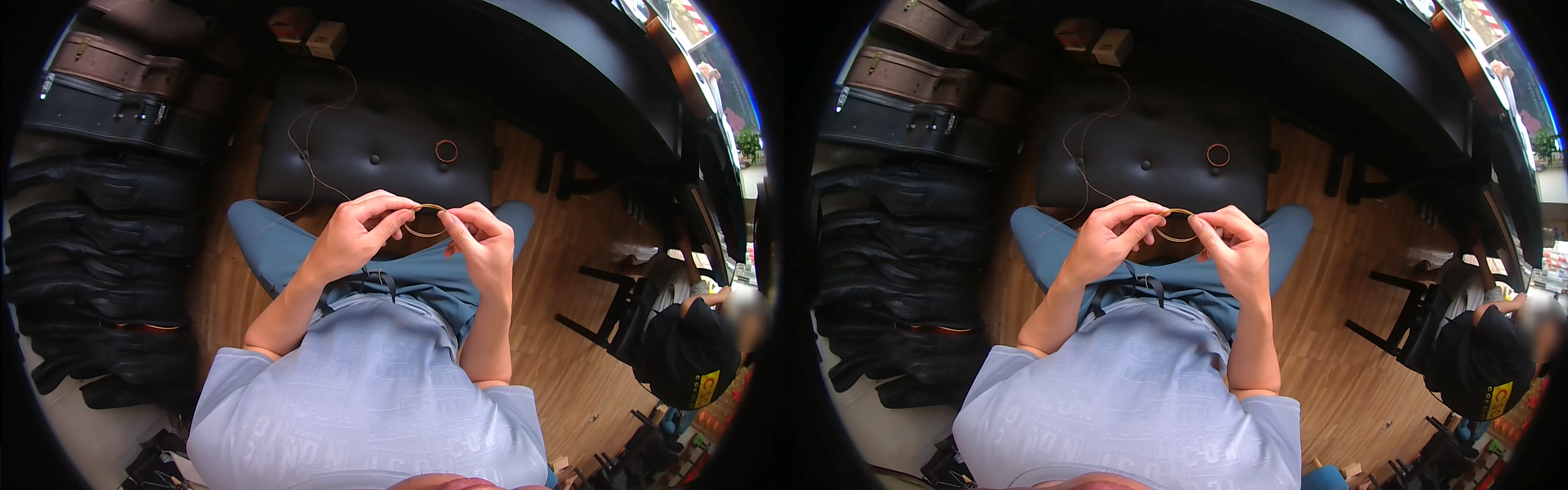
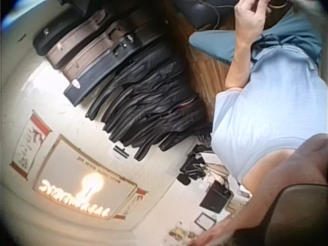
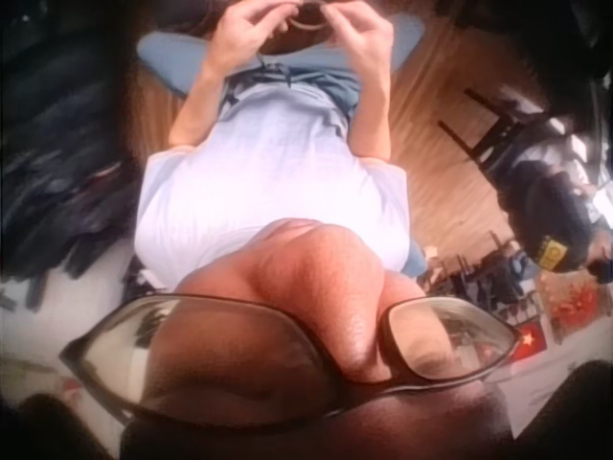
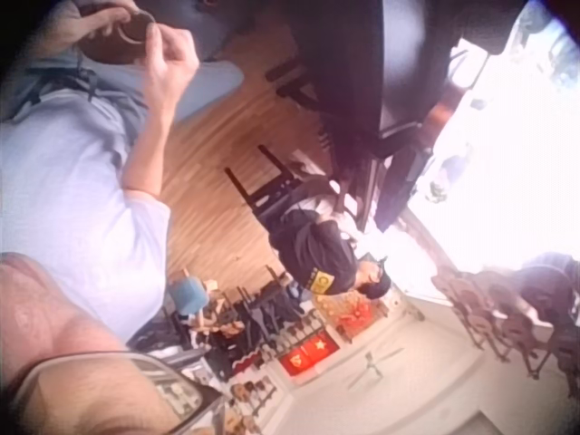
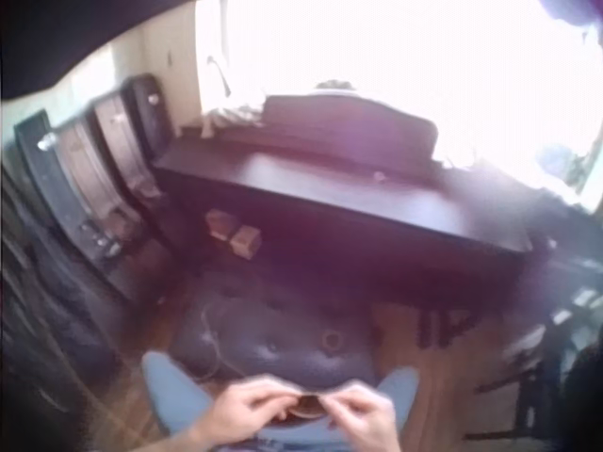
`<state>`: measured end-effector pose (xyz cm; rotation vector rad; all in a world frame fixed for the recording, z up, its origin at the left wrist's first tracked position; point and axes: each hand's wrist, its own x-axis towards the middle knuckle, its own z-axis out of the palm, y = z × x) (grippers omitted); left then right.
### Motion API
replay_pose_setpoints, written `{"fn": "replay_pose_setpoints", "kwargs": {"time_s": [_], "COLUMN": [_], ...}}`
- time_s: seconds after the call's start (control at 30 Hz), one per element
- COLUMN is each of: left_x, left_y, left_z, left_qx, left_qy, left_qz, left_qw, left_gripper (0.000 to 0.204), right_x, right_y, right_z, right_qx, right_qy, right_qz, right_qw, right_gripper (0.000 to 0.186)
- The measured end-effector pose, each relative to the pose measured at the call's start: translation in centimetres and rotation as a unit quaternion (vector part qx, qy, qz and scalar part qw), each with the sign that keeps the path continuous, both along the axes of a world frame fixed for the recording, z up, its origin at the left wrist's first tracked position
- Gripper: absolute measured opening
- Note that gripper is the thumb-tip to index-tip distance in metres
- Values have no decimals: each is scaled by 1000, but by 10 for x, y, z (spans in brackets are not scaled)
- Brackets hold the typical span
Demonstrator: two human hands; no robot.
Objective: The person sits on a piano bench and repeatedly bends a thin wire into small circular loops by hand, placing each finished loop on the bench. The person continues forming additional loops throughout the clip.
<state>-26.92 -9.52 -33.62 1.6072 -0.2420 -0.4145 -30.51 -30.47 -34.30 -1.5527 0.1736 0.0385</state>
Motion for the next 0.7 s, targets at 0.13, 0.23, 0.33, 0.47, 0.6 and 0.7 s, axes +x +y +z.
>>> {"fn": "replay_pose_setpoints", "kwargs": {"time_s": [0.13,0.23,0.33,0.47,0.6,0.7], "left_x": [0,3,1,2,4,0], "left_y": [4,6,8,2,-3,-1], "left_z": [-4,-8,-5,-7,-6,-12], "left_qx": [-47,-106,-146,-145,-181,-198], "left_qy": [54,82,126,87,112,161], "left_qz": [-14,-16,-18,7,-5,-45], "left_qw": [997,991,981,986,977,966], "left_gripper": [21,22,21,22,23,25], "right_x": [1,6,7,4,-1,-3], "right_y": [-1,-1,-4,-5,-13,-12], "right_z": [-2,-2,2,4,6,-3], "right_qx": [55,87,128,233,278,352], "right_qy": [8,3,32,66,42,21], "right_qz": [1,15,61,69,137,187], "right_qw": [998,996,989,968,950,917], "right_gripper": [15,15,17,17,16,15]}}
